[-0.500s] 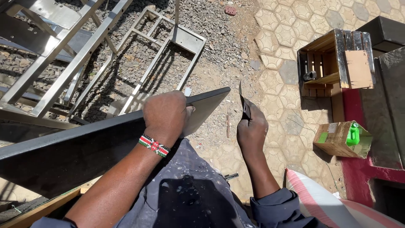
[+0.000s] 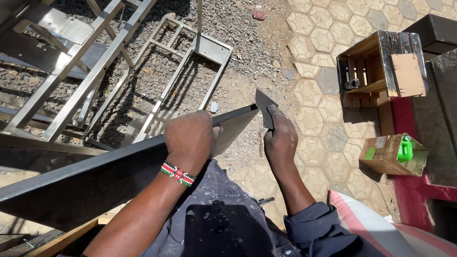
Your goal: The person sands the edges and surface of a black metal sheet using a piece of sandpaper. They hold the sheet with one hand and rub the sandpaper along the edges and flat areas. The person repositions the sheet multiple times to access different sides.
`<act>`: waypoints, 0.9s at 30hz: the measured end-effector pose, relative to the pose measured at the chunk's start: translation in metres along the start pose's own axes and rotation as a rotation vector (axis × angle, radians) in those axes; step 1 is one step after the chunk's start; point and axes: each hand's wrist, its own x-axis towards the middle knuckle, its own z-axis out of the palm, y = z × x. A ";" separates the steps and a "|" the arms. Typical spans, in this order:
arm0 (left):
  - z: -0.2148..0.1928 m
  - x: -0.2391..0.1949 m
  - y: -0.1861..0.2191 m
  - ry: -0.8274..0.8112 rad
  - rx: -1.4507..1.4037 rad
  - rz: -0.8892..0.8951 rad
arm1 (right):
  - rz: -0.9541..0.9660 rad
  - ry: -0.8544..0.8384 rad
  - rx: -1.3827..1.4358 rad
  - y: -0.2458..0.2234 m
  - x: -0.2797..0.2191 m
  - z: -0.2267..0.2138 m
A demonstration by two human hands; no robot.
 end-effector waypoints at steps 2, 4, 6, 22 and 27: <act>0.022 0.007 0.002 -0.022 0.020 -0.008 | -0.128 -0.038 0.065 -0.058 -0.016 0.005; 0.021 0.011 0.006 -0.030 0.042 -0.016 | -0.267 -0.066 0.131 -0.071 -0.011 0.006; -0.001 0.002 0.009 -0.060 0.023 -0.017 | -0.229 -0.051 0.089 -0.041 0.000 0.002; 0.021 0.006 0.019 -0.011 0.011 0.071 | -0.224 -0.053 0.151 -0.039 -0.019 -0.005; 0.022 0.009 0.027 -0.024 0.014 0.081 | -0.221 0.000 0.137 -0.061 -0.033 -0.014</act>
